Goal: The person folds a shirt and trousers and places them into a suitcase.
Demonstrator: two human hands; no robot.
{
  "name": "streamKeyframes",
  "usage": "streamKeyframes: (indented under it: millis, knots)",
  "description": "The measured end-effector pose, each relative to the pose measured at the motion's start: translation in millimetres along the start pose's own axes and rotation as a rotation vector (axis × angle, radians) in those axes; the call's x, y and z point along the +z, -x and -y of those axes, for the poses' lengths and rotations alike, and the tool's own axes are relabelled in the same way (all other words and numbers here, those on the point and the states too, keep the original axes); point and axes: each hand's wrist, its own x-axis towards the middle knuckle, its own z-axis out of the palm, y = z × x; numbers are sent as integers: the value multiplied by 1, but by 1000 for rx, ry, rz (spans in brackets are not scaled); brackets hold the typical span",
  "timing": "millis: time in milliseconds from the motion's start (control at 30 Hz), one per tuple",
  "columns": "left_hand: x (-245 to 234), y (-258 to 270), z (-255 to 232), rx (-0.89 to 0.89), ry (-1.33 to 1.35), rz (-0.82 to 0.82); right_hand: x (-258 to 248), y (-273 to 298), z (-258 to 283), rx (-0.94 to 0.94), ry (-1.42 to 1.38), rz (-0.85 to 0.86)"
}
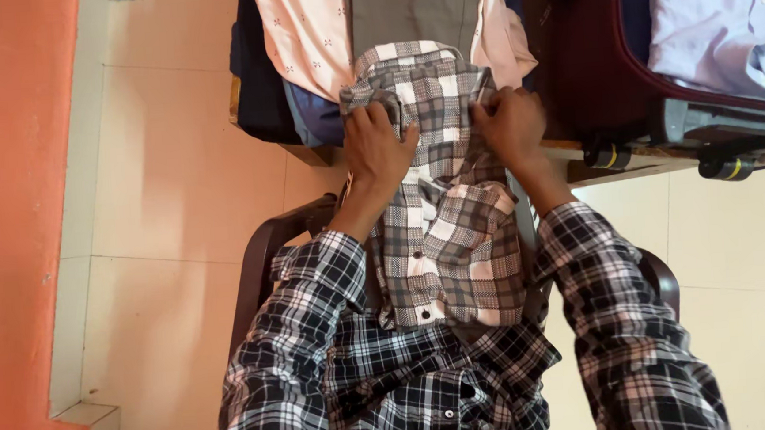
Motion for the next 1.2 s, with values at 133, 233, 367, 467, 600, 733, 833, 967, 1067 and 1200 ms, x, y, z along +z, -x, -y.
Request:
streamKeyframes:
  millis: [133, 233, 367, 467, 600, 733, 833, 967, 1067, 1200]
  knots:
    - [0, 3, 4, 40, -25, -61, 15, -1, -5, 100, -156, -14]
    - [-4, 5, 7, 1, 59, -119, -10, 7, 12, 23, -170, -151]
    - [-5, 10, 8, 5, 134, -170, -34, 22, 45, -192, -218, -203]
    - [-3, 13, 0, 43, 38, -42, -22, 23, 62, -378, -196, -1]
    - [-15, 26, -9, 114, 75, -82, -26, 22, 59, -386, -229, 39]
    - [-17, 41, -9, 249, 36, 104, -29, 26, 54, -356, -259, 85]
    - [-16, 39, -10, 323, -33, 227, -37, 29, 56, -381, -254, 135]
    - [-39, 53, -16, 416, -155, 295, -68, 30, 54, -267, -141, 175]
    - [-54, 54, -27, 367, -192, 370, -102, 29, 45, -255, -97, 543]
    - [-62, 58, -27, 378, -254, 364, -108, 39, 46, -424, 8, 743]
